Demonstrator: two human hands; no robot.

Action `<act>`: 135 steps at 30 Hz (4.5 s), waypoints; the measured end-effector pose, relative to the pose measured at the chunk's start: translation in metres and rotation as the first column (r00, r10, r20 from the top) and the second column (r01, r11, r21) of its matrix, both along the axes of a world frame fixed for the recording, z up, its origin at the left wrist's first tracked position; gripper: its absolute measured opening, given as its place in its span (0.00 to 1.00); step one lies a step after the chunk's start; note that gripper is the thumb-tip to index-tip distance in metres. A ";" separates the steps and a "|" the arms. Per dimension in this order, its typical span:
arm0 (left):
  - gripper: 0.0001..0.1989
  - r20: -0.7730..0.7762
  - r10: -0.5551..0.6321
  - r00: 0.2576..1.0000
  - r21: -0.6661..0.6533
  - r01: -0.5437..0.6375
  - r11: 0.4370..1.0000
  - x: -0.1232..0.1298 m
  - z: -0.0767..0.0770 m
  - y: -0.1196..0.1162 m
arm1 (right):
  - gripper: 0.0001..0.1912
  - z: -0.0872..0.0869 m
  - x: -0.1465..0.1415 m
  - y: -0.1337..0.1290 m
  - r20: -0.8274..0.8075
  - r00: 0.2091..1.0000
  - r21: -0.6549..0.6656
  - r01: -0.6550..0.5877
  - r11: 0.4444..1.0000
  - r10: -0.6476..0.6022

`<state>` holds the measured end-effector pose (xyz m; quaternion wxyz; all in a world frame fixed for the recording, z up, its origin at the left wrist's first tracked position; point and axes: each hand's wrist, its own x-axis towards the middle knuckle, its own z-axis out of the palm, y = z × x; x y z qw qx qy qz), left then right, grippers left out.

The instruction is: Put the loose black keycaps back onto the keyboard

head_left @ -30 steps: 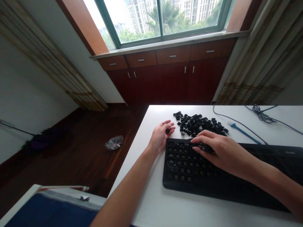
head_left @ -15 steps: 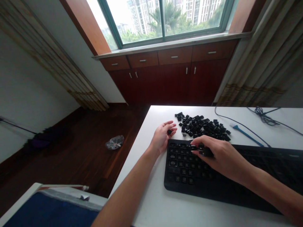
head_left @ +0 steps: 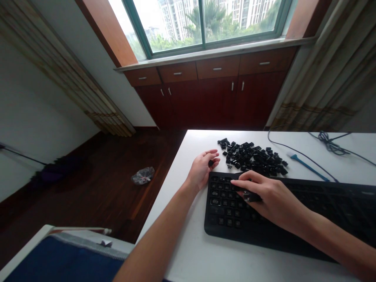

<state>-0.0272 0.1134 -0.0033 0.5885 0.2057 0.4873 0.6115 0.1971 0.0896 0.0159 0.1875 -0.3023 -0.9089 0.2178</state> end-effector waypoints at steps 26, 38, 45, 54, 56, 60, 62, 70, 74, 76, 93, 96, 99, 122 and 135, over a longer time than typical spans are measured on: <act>0.10 -0.013 -0.023 1.000 0.009 0.023 1.000 -0.001 -0.002 -0.001 | 0.06 -0.001 -0.002 -0.004 -0.144 0.988 -0.038 0.044 0.998 -0.049; 0.09 -0.016 -0.039 0.999 0.025 0.040 0.999 -0.002 -0.004 0.000 | 0.08 0.004 -0.005 -0.008 -0.115 0.992 -0.056 -0.048 0.997 0.041; 0.09 -0.022 -0.041 0.999 0.031 0.042 0.999 -0.001 -0.005 0.000 | 0.15 0.001 -0.008 -0.014 -0.099 0.993 -0.025 -0.073 0.997 0.071; 0.08 -0.030 -0.044 0.999 0.036 0.045 0.998 -0.001 -0.006 0.000 | 0.26 -0.004 -0.010 -0.016 -0.085 0.980 0.051 -0.175 0.983 0.179; 0.08 -0.033 -0.044 0.998 0.038 0.046 0.998 -0.001 -0.007 0.000 | 0.26 -0.004 -0.011 -0.015 -0.047 0.979 0.101 -0.191 0.976 0.196; 0.08 -0.036 -0.044 0.998 0.042 0.046 0.998 -0.001 -0.006 0.000 | 0.19 -0.005 -0.013 -0.014 -0.022 0.978 0.140 -0.204 0.969 0.209; 0.08 -0.036 -0.042 0.998 0.043 0.043 0.998 -0.001 -0.006 0.000 | 0.11 -0.007 -0.013 -0.014 -0.058 0.976 0.140 -0.198 0.970 0.208; 0.07 -0.035 -0.046 0.998 0.045 0.047 0.998 -0.001 -0.006 0.001 | 0.13 -0.013 -0.011 -0.017 -0.111 0.976 0.153 -0.168 0.974 0.186; 0.07 -0.037 -0.047 0.998 0.043 0.049 0.998 0.000 -0.006 0.000 | 0.14 -0.013 -0.011 -0.019 -0.076 0.977 0.154 -0.186 0.970 0.199; 0.07 -0.038 -0.049 0.998 0.042 0.051 0.998 0.000 -0.006 0.000 | 0.15 -0.014 -0.012 -0.019 -0.073 0.981 0.158 -0.168 0.973 0.181; 0.06 -0.041 -0.041 0.998 0.035 0.043 0.998 0.001 -0.004 0.000 | 0.14 -0.015 -0.012 -0.021 -0.071 0.974 0.201 -0.196 0.960 0.214; 0.06 -0.046 -0.041 0.998 0.034 0.043 0.998 0.001 -0.004 0.001 | 0.15 -0.013 -0.012 -0.022 -0.066 0.974 0.209 -0.199 0.957 0.217; 0.05 -0.050 -0.043 0.998 0.034 0.044 0.998 0.002 -0.004 0.001 | 0.14 -0.011 -0.013 -0.023 -0.042 0.976 0.209 -0.202 0.957 0.215; 0.05 -0.049 -0.051 0.997 0.035 0.053 0.998 0.002 -0.005 0.000 | 0.14 -0.013 -0.015 -0.024 0.012 0.983 0.109 -0.183 0.977 0.183; 0.13 0.107 0.048 0.993 0.009 -0.050 0.999 0.001 -0.007 0.003 | 0.24 0.037 -0.048 -0.023 -0.565 0.759 -0.582 -0.090 0.808 -0.323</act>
